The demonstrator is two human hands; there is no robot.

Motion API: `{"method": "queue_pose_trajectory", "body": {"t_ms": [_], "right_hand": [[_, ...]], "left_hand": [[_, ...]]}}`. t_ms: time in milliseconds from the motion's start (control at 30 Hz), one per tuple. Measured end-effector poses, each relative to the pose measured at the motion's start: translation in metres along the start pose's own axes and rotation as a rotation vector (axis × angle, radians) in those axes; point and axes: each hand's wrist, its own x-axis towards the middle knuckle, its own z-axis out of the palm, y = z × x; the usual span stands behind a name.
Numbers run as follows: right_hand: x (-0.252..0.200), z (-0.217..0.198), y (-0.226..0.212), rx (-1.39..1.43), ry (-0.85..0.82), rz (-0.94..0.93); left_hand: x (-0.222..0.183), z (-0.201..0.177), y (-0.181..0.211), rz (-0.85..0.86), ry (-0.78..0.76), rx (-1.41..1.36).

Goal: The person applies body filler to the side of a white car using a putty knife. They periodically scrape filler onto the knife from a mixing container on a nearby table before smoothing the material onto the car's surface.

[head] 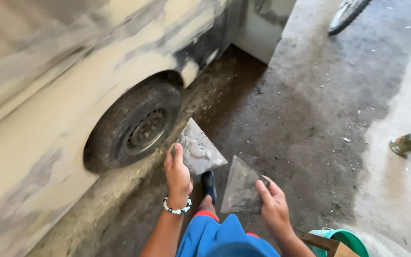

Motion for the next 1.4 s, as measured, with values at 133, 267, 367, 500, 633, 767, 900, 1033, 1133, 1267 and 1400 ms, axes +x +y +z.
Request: {"method": "queue_pose_trajectory", "body": {"t_ms": [133,267,367,500,633,767,900,1033,1133,1267,1400], "right_hand": [[0.049,0.011,-0.053,0.002,0.122,-0.088],[0.110,0.012,-0.067,-0.169,0.198,-0.092],[0.149,0.007,-0.063,-0.256,0.264,-0.136],[0.177,0.019,-0.069,-0.159,0.337,-0.084],[0.223,0.016,-0.070,-0.042,0.366,-0.113],[0.262,0.011,-0.080,0.060,0.310,-0.067],[0.312,0.001,-0.085,0.251,0.201,-0.055],[0.361,-0.017,-0.103,0.258,0.127,0.014],[0.408,-0.025,-0.138,0.264,0.068,0.035],[0.454,-0.056,-0.171,0.225,0.036,0.044],[0.506,-0.076,-0.210,0.205,-0.020,0.080]], "left_hand": [[0.034,0.052,-0.024,-0.069,-0.109,0.068],[0.070,0.083,-0.065,-0.110,-0.263,0.137],[0.091,0.105,-0.077,-0.048,-0.434,0.299],[0.095,0.133,-0.063,0.013,-0.625,0.575],[0.109,0.187,-0.032,0.507,-0.858,0.644],[0.118,0.216,-0.027,0.546,-0.900,0.782],[0.138,0.245,-0.042,0.617,-0.847,0.980],[0.162,0.279,-0.060,0.629,-0.749,1.109],[0.179,0.303,-0.077,0.634,-0.677,1.177],[0.191,0.348,-0.089,0.557,-0.646,1.240],[0.207,0.387,-0.104,0.649,-0.641,1.339]]}}
